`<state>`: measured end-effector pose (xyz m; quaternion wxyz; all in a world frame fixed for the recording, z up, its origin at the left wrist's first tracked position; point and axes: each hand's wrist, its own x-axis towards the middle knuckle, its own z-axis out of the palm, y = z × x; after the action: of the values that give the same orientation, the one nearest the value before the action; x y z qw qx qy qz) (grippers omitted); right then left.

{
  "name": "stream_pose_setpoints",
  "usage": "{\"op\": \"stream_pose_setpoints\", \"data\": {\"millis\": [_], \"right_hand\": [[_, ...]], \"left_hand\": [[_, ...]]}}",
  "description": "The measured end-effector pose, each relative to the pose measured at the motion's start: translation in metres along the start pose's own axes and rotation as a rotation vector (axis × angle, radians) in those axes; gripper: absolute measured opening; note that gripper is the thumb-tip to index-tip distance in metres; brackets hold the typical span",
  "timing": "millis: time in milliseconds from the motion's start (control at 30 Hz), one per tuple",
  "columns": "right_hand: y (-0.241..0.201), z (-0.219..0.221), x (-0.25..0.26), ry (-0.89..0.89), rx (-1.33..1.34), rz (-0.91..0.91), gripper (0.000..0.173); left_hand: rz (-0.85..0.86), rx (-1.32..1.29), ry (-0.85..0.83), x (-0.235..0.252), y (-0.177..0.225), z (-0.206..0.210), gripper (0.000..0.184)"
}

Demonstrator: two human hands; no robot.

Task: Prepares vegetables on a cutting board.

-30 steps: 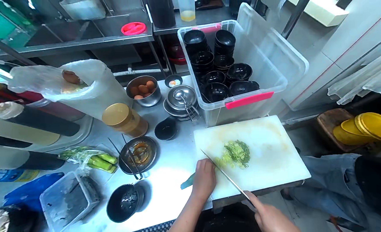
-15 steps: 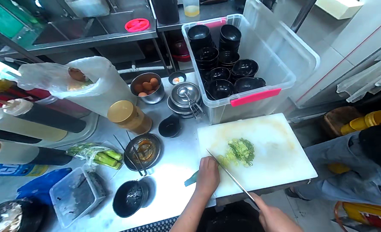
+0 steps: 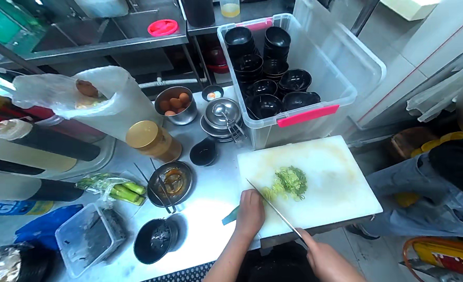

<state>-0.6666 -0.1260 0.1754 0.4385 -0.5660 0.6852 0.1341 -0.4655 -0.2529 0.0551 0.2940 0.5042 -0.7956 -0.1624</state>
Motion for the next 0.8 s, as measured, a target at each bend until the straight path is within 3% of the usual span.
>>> {"op": "stream_pose_setpoints", "data": {"millis": [100, 300, 500, 700, 800], "right_hand": [[-0.013, -0.008, 0.018, -0.006, -0.033, 0.012, 0.061], [-0.002, -0.012, -0.023, 0.006, -0.027, -0.003, 0.063], [-0.015, -0.006, 0.018, 0.003, -0.023, 0.010, 0.060], [-0.008, -0.015, -0.022, -0.013, -0.025, 0.012, 0.062], [-0.005, -0.004, -0.006, -0.008, -0.004, 0.001, 0.060]], "left_hand": [[0.003, 0.011, -0.005, -0.001, 0.000, 0.001, 0.016], [0.014, 0.028, 0.033, -0.003, -0.001, 0.004, 0.014], [0.021, 0.023, 0.046, -0.001, -0.001, 0.005, 0.013], [0.023, 0.047, 0.059, -0.002, -0.001, 0.006, 0.012], [0.027, 0.041, 0.060, -0.002, -0.002, 0.005, 0.012]]}}
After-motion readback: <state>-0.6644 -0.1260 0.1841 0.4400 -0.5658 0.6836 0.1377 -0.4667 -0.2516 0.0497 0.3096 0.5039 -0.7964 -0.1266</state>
